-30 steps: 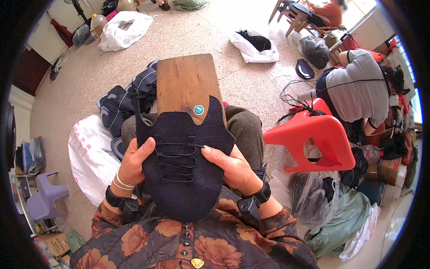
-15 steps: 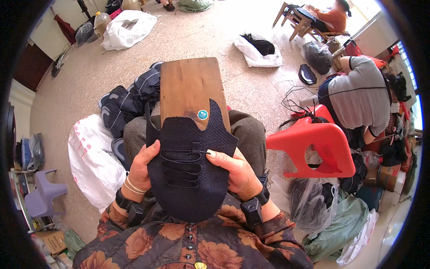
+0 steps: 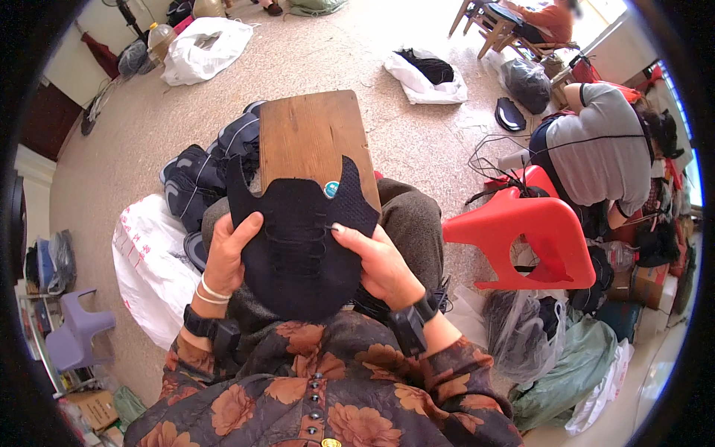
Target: Threading a cord through the eyelets of a shoe upper to assemble it.
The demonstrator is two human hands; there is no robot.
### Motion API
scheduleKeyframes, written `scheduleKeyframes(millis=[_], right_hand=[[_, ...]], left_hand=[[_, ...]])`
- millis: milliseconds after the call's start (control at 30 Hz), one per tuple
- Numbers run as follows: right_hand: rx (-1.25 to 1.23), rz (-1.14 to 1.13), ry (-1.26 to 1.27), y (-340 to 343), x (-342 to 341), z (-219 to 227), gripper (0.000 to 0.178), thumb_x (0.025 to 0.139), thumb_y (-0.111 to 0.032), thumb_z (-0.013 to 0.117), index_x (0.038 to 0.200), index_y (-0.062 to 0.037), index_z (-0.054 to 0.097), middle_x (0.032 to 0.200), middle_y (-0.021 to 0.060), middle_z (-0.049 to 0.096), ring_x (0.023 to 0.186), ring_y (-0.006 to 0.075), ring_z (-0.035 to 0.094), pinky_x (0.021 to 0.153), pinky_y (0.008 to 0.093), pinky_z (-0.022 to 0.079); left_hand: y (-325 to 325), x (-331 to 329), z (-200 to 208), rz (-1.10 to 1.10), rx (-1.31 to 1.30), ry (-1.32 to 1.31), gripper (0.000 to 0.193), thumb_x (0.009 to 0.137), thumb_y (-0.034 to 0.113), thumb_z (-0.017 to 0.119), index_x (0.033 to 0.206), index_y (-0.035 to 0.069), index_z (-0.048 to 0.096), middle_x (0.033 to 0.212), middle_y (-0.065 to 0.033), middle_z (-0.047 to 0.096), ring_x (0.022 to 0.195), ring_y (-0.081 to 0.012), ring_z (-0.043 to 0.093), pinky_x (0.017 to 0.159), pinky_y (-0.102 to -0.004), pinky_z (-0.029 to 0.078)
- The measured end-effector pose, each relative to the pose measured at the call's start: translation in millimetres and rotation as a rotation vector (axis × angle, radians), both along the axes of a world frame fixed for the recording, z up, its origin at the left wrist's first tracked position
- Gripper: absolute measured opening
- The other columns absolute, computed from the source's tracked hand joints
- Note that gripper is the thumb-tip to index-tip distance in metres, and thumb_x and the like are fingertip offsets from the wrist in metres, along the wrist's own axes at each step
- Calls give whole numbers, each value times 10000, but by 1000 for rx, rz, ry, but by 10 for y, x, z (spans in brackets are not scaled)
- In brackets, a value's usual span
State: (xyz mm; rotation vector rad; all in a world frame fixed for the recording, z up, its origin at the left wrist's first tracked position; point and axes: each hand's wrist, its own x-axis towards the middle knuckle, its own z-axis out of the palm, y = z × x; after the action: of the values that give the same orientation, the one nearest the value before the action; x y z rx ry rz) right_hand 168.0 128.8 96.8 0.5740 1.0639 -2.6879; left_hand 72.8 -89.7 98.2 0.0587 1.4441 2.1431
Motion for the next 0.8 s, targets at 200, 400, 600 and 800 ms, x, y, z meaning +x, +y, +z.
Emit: scheduleKeyframes(millis=[200, 400, 600, 800], right_hand=[[64, -49, -19, 151, -434, -647, 319, 982, -99, 594, 1280, 13, 569, 1200, 96, 671, 1034, 183, 676, 908, 331, 566], [90, -18, -65, 222, -504, -946, 311, 979, -103, 604, 1265, 17, 582, 1183, 89, 673, 1007, 168, 675, 894, 322, 561], [102, -31, -111, 243, -526, -1048, 275, 976, -110, 625, 1223, 6, 596, 1122, 73, 683, 920, 149, 679, 804, 314, 578], [97, -37, -150, 248, -524, -1067, 265, 979, -106, 627, 1221, -3, 599, 1105, 70, 688, 920, 145, 679, 782, 309, 582]], left_hand=[[47, -529, -303, 399, -804, 898, 243, 876, 138, 783, 1007, 16, 618, 650, 34, 436, 579, -66, 364, 512, -258, 335], [604, -480, -696, -134, -559, 754, 89, 862, 48, 747, 938, 15, 715, 647, 38, 483, 589, -36, 385, 521, -236, 330], [632, -649, -975, -272, -580, 798, 108, 849, 42, 753, 947, 0, 734, 747, -38, 663, 638, -72, 551, 589, -246, 442], [573, -714, -978, -358, -599, 825, 103, 841, 23, 740, 938, -9, 724, 822, -93, 691, 705, -162, 638, 648, -277, 492]])
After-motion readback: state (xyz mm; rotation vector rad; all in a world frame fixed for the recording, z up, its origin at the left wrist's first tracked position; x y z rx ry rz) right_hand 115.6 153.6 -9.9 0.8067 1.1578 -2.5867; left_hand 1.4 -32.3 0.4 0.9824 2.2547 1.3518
